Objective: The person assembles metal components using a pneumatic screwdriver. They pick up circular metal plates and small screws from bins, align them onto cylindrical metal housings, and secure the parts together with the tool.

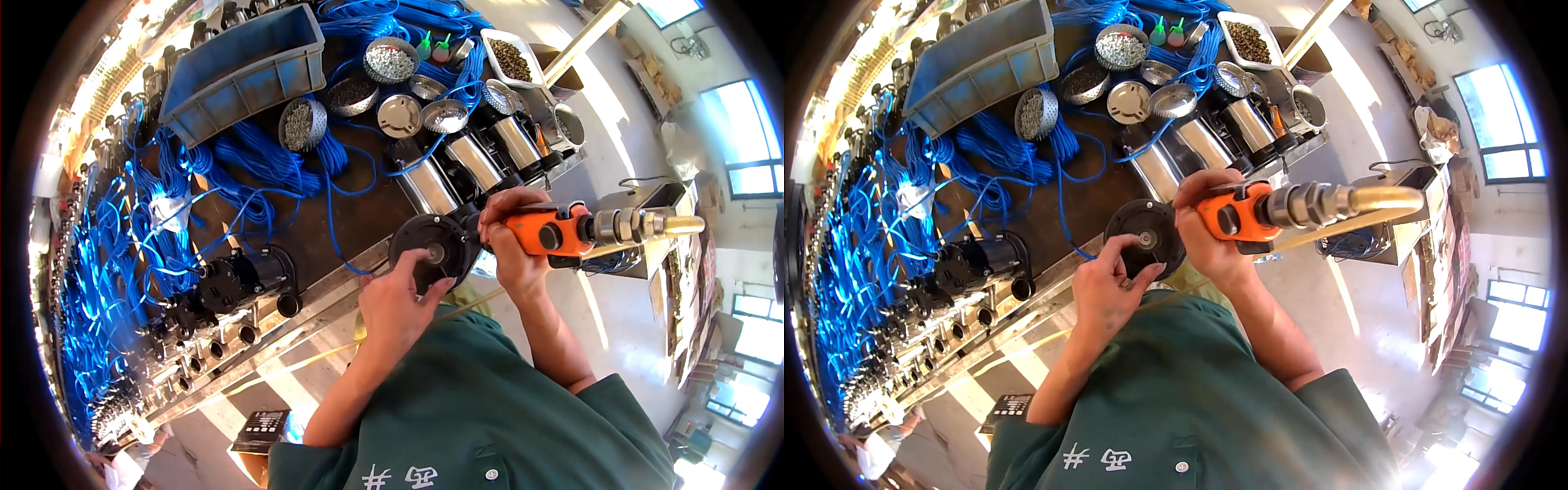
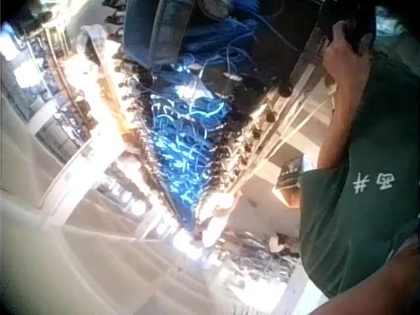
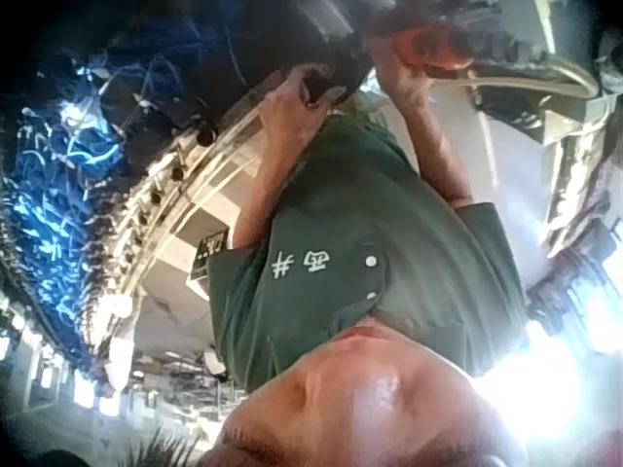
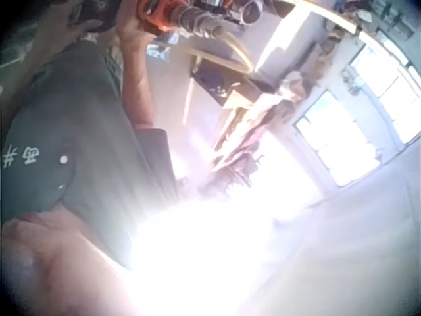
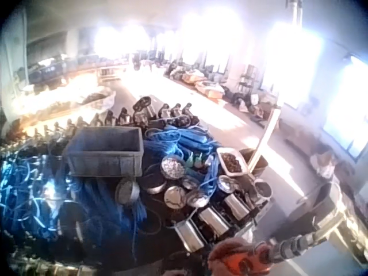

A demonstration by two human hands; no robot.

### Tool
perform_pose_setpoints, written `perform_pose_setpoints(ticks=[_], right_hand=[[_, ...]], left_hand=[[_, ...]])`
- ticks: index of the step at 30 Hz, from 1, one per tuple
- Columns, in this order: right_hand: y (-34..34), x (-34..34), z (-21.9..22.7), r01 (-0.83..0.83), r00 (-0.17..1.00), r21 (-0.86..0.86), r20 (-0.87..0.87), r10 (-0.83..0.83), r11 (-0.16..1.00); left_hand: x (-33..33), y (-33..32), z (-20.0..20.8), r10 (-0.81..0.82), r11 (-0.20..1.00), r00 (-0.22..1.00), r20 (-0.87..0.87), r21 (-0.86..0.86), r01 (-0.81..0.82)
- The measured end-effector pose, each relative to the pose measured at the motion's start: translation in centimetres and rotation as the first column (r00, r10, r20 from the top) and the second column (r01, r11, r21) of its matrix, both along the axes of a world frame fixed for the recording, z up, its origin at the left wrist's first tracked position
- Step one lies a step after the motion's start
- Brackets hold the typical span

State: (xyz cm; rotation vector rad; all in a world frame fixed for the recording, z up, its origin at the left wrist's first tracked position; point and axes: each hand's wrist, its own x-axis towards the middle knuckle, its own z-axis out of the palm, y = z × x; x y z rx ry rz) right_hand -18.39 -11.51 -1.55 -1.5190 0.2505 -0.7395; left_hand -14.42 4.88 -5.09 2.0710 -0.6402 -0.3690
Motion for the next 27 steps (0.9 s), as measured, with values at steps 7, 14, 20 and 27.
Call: perform_pose_setpoints(ticks=[7,14,20,27], right_hand=[[0.0,0.5,0.5,0.038,0.999,-0.035,-0.017,-0.039,0.999],[1.7,0.5,2.4,0.034,0.995,0.051,0.092,-0.038,0.998],[3.3,1.3,2.9,-0.071,0.948,0.248,0.317,-0.012,0.966],[2.9,1.9,2.4,-0.041,0.95,0.26,0.31,-0.043,0.965]], left_hand=[[-0.2,0.1,-0.3,-0.001,0.997,1.0,-0.014,-0.076,0.0],[2.4,2.6,-0.3,-0.121,0.56,0.543,-0.831,-0.509,-0.654],[3.8,3.5,-1.6,-0.246,0.583,0.443,-0.862,-0.497,-0.643],[4.3,0.8,-3.4,-0.243,0.62,0.431,-0.869,-0.481,-0.62]])
